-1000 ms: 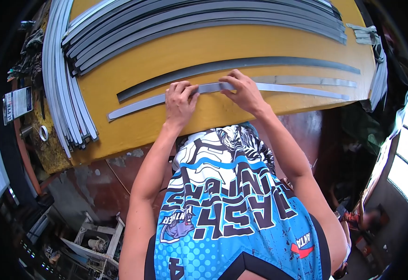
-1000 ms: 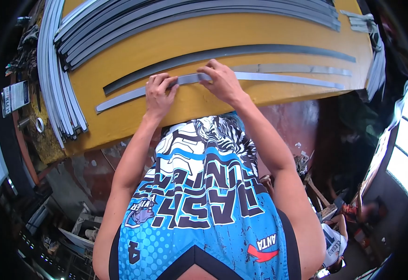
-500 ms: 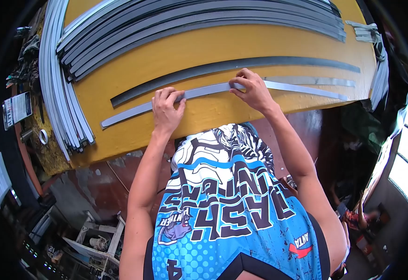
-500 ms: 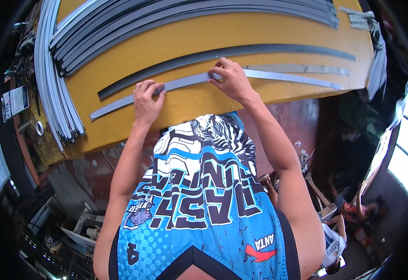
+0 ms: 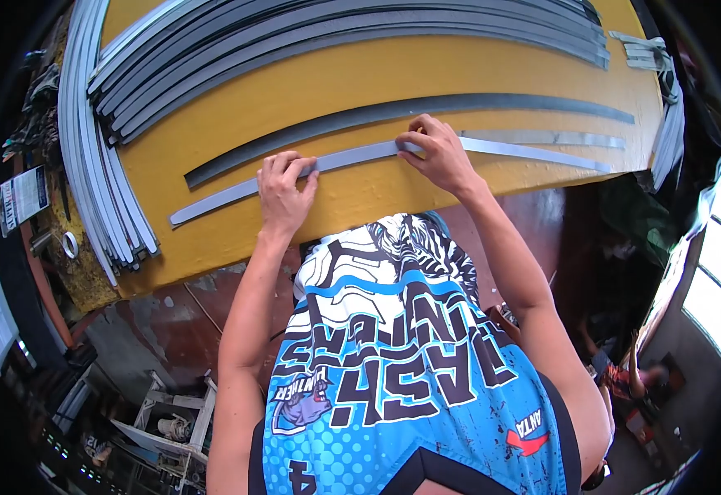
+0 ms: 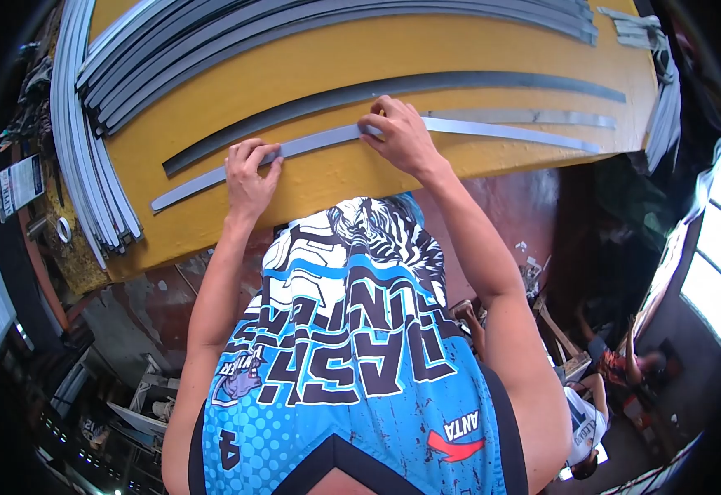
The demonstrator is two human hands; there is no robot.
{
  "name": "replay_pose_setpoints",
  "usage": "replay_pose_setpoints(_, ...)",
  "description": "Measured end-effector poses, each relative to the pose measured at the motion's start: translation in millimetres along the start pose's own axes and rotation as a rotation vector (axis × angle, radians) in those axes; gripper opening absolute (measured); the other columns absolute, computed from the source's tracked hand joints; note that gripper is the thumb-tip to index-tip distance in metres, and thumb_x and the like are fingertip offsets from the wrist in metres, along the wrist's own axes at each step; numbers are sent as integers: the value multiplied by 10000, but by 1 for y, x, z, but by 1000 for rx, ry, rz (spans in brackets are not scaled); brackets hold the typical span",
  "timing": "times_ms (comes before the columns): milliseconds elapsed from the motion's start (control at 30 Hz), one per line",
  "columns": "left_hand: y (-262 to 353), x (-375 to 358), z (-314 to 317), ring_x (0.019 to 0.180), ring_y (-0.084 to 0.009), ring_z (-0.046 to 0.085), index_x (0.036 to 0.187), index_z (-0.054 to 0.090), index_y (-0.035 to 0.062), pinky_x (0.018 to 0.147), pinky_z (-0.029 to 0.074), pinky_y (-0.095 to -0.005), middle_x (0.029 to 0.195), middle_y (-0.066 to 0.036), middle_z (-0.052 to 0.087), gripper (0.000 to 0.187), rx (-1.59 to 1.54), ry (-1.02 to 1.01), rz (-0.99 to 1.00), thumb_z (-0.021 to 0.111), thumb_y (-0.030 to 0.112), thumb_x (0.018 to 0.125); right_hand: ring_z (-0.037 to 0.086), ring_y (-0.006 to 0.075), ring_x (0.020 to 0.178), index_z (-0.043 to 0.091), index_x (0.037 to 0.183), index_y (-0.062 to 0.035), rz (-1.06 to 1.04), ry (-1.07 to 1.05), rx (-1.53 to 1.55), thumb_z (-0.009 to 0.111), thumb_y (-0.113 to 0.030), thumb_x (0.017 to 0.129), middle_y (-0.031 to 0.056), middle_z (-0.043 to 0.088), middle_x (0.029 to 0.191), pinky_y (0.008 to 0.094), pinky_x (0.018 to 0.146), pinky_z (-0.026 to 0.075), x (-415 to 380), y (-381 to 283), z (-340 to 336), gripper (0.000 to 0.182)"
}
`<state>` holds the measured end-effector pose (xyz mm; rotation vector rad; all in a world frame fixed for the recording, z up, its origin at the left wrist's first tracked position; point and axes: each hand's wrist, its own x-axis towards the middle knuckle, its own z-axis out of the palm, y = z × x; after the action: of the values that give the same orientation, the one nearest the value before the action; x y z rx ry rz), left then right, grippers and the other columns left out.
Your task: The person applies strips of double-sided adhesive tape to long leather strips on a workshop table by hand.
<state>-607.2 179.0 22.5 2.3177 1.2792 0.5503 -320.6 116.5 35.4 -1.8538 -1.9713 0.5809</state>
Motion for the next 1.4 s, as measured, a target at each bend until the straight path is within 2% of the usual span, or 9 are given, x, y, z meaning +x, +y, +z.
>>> replay_pose_setpoints(500,1,-1,-1,1005,-239,538,967,715,100,842,416,-377,1012,-41,612,199,18,-2,2,731,156,776,575,253,967,715,939,-136,-12,13,16,744,-194,772,65,578,992,380,854,462,0,3,5,179)
replay_pose_setpoints(767,6,-3,2,1007,-243,544,962,709,109,850,417,-380,1010,-37,616,192,59,30,-16,726,148,775,596,266,888,711,940,-113,-59,31,60,751,-132,763,91,582,972,376,773,504,2,5,1,183)
replay_pose_setpoints(1200,13,-2,3,1009,-273,556,969,704,101,850,432,-388,1033,-66,620,199,134,27,-72,724,133,774,591,268,904,709,906,-111,-67,40,107,748,-163,761,89,586,985,386,792,499,5,12,10,159)
replay_pose_setpoints(1267,14,-1,2,1008,-275,556,971,704,100,851,434,-389,1034,-69,620,199,141,22,-68,723,132,775,585,269,916,710,858,-106,-68,61,104,755,-185,743,89,588,948,378,797,493,4,12,11,146)
replay_pose_setpoints(1400,16,-1,2,1010,-280,555,973,703,92,862,434,-393,1036,-76,619,201,146,9,-76,722,132,777,584,268,916,710,851,-104,-59,49,100,758,-192,744,91,584,941,377,803,491,5,12,11,146)
